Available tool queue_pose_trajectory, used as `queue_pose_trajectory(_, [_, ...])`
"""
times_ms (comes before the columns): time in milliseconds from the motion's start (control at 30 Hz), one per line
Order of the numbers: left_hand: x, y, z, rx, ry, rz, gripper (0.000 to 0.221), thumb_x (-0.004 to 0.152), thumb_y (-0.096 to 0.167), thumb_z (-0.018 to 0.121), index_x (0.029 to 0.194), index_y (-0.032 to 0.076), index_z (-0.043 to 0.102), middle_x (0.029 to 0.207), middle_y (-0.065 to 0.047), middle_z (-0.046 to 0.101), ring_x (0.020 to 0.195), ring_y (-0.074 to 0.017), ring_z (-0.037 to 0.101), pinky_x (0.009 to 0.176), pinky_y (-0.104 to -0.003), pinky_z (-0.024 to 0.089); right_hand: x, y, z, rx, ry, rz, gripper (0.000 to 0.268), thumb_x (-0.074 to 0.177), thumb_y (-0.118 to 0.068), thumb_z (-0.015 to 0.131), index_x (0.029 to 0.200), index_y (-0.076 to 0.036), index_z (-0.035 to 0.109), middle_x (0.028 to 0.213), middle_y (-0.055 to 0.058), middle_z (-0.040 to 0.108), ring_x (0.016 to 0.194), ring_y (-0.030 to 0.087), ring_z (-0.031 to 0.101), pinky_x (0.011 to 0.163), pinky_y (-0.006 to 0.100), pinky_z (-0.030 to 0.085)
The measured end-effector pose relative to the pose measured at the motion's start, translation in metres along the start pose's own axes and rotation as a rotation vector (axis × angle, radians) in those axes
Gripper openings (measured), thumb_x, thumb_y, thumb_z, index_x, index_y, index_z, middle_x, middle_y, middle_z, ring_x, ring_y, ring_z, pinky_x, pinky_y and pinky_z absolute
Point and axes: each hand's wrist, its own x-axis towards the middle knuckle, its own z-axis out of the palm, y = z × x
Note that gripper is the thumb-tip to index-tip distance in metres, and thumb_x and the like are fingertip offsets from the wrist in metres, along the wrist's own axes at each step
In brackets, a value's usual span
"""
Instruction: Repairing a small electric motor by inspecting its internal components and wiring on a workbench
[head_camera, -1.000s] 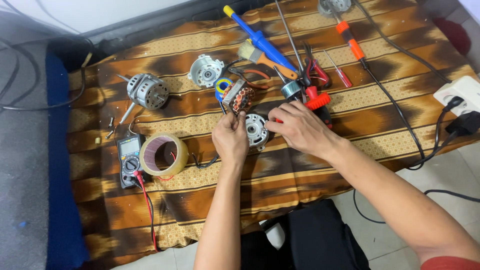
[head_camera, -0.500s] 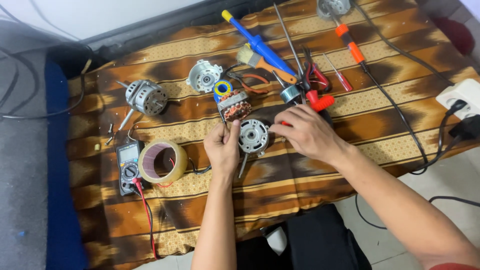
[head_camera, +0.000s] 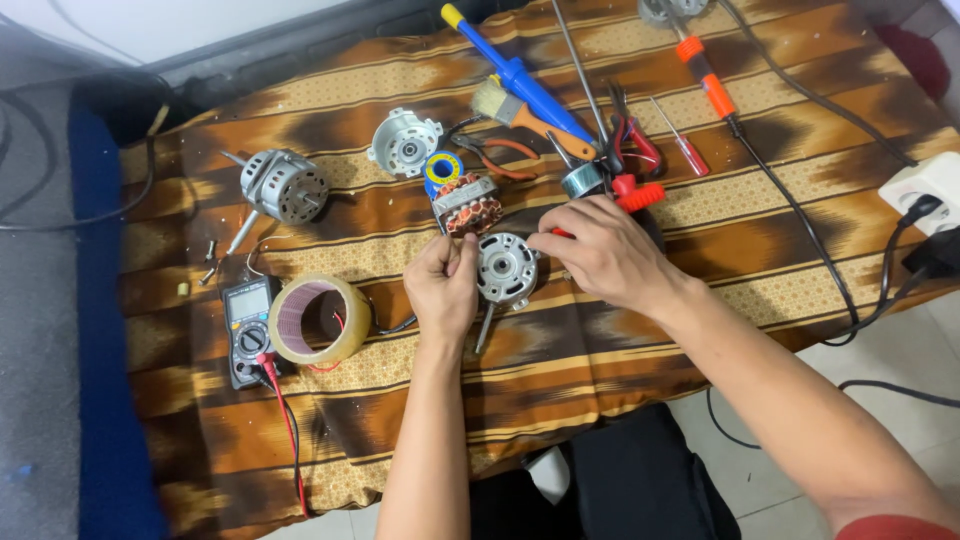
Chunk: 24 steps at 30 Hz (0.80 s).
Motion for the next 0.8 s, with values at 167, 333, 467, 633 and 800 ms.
queue_pose_trajectory(167, [-0.001, -0.005, 0.002, 0.026, 0.007, -0.015, 0.049, 0.086, 0.007, 0.075, 0.054, 0.012, 0.038, 0.05, -0.007, 0.041, 0.048, -0.0254, 0.048, 0.053, -0.035, 0.042, 0.003, 0.002, 0.006, -0.043, 0.003, -0.018, 0.011, 0.097, -0.006, 0.061, 0.096, -0.016, 0.067, 0.104, 0.003, 0.063, 0.1, 0.023, 0.066, 0.094, 0.042, 0.049])
queue_pose_trajectory(333, [-0.001, -0.003, 0.002, 0.025, -0.005, -0.012, 0.048, 0.085, 0.007, 0.073, 0.054, 0.012, 0.037, 0.05, -0.008, 0.04, 0.048, -0.0261, 0.048, 0.053, -0.034, 0.042, 0.004, 0.004, 0.012, -0.036, 0.005, -0.019, 0.012, 0.098, -0.006, 0.061, 0.095, -0.016, 0.067, 0.104, 0.003, 0.063, 0.1, 0.023, 0.067, 0.095, 0.042, 0.049])
queue_pose_trajectory(467, [-0.001, -0.001, 0.001, 0.028, -0.007, -0.022, 0.048, 0.086, 0.007, 0.073, 0.054, 0.013, 0.037, 0.05, -0.008, 0.04, 0.048, -0.0258, 0.048, 0.053, -0.035, 0.042, 0.006, 0.004, 0.014, -0.054, -0.003, -0.023, 0.012, 0.097, -0.006, 0.062, 0.096, -0.017, 0.068, 0.104, 0.002, 0.063, 0.1, 0.023, 0.066, 0.094, 0.041, 0.048])
queue_pose_trajectory(633, [0.0, 0.0, 0.001, 0.05, -0.011, -0.023, 0.048, 0.085, 0.007, 0.073, 0.054, 0.012, 0.037, 0.05, -0.009, 0.041, 0.048, -0.0279, 0.049, 0.052, -0.036, 0.042, 0.008, 0.006, 0.019, -0.046, -0.019, -0.016, 0.015, 0.097, -0.005, 0.062, 0.097, -0.018, 0.069, 0.103, 0.001, 0.064, 0.101, 0.022, 0.066, 0.094, 0.042, 0.048])
queue_pose_trajectory(800, [0.001, 0.001, 0.001, 0.066, -0.013, -0.022, 0.047, 0.084, 0.008, 0.073, 0.054, 0.012, 0.037, 0.05, -0.009, 0.042, 0.049, -0.0275, 0.05, 0.053, -0.034, 0.042, 0.009, 0.004, 0.013, -0.042, -0.038, -0.013, 0.013, 0.097, -0.006, 0.061, 0.096, -0.017, 0.068, 0.102, 0.002, 0.063, 0.098, 0.023, 0.066, 0.091, 0.041, 0.048])
